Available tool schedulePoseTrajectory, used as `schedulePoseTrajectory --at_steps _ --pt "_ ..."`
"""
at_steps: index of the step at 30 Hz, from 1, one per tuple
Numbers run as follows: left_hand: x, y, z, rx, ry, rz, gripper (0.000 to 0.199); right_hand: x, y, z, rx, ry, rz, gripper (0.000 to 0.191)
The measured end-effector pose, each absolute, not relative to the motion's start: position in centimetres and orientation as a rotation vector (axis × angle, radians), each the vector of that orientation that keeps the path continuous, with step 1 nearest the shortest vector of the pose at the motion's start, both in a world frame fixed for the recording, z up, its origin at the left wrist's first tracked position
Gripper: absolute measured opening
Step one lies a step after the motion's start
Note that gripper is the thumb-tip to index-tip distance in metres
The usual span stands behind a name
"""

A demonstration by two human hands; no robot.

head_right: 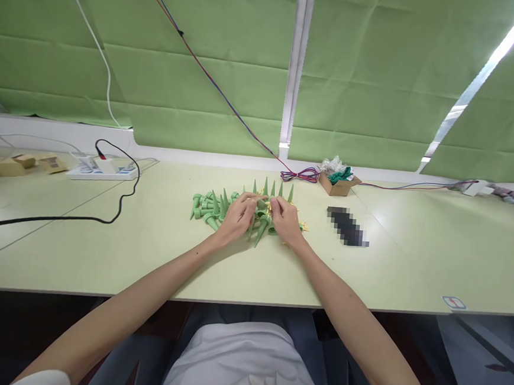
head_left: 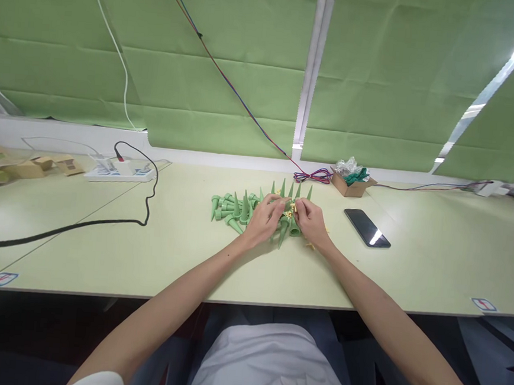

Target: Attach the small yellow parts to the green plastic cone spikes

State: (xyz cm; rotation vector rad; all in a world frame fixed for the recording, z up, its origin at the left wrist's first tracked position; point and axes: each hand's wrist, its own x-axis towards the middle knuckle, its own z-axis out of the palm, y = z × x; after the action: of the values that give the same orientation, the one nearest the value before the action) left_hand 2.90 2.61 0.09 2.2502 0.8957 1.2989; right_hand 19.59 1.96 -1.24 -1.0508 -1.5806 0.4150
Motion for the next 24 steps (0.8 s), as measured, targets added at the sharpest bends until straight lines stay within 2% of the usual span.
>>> schedulePoseTrajectory --at_steps 6,12,18,24 --pt "3.16 2.52 0.14 2.090 1.004 1.423 0.045 19.58 1.88 -1.10 -1.028 -1.543 0.435 0.043" --pt "3.29 2.34 0.33 2.032 1.033 1.236 0.055 19.59 1.93 -1.18 -1.024 -1.582 0.452 0.040" --pt "3.47 2.18 0.10 1.998 1.006 1.207 0.049 19.54 1.82 -1.31 -0.982 -1.602 0.485 0.036" --pt "3.36 2.64 -0.40 2.077 0.975 1.204 0.037 19.84 1.99 -1.54 -0.991 -1.605 0.492 0.044"
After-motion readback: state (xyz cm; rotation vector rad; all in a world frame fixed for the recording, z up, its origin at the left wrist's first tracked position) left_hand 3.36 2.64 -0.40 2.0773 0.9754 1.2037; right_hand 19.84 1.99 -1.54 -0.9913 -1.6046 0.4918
